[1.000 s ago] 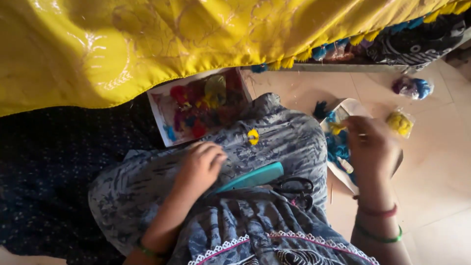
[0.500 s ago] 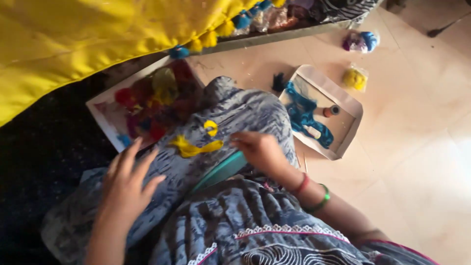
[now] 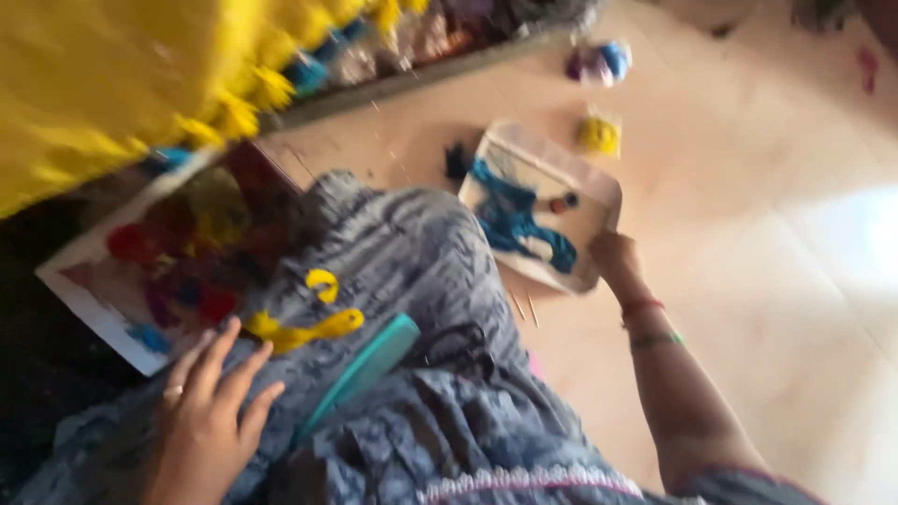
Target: Tying and trimming decorative tassels on the edge of a yellow silk-like fabric.
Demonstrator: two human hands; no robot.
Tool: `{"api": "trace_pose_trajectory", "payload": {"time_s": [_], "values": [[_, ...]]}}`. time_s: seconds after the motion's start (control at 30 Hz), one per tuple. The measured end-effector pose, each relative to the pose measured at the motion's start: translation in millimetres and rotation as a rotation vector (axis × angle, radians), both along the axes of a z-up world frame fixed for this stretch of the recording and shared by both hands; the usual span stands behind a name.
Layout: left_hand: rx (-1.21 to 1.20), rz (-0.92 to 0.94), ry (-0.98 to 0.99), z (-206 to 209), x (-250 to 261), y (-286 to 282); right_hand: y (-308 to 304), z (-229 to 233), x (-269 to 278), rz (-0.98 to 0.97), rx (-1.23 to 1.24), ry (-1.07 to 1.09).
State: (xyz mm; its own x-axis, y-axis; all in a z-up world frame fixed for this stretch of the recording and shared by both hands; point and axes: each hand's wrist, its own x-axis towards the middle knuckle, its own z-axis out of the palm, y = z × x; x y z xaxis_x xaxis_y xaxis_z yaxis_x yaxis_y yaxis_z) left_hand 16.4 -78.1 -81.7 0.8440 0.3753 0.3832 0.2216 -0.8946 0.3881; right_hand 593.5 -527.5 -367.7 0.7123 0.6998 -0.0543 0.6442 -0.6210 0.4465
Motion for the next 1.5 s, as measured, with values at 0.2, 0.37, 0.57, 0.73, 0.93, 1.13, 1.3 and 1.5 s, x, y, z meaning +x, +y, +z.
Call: {"api": "trace_pose_trajectory", "payload": {"time_s": [0.2, 0.37, 0.57, 0.73, 0.93, 1.13, 1.3, 1.5], "values": [[-0.023, 0.035, 0.109, -1, -5, 0, 84, 68, -30, -0.451, 0.651, 0.292], [-0.032, 0.083, 0.1, -5, -24, -7, 141, 126, -35, 0.054, 0.854, 0.374], [-0.047, 0.177, 0.107, -19, -46, -11, 115, 84, -3, -0.25, 0.906, 0.325], [-0.047, 0.094, 0.078, -31, -41, -5, 70, 51, -30, -0.36, 0.217, 0.204], [-0.019, 0.036, 0.074, -4, -18, 4, 112, 80, -100, -0.328, 0.265, 0.336], [-0.021, 0.081, 0.051, 1, -30, -7, 149, 106, -120, 0.073, 0.444, 0.348], [-0.043, 0.112, 0.069, -22, -56, -13, 151, 127, -105, -0.07, 0.229, 0.403], [-0.038, 0.101, 0.06, -19, -45, -13, 110, 185, -132, -0.226, 0.511, 0.586]]}}
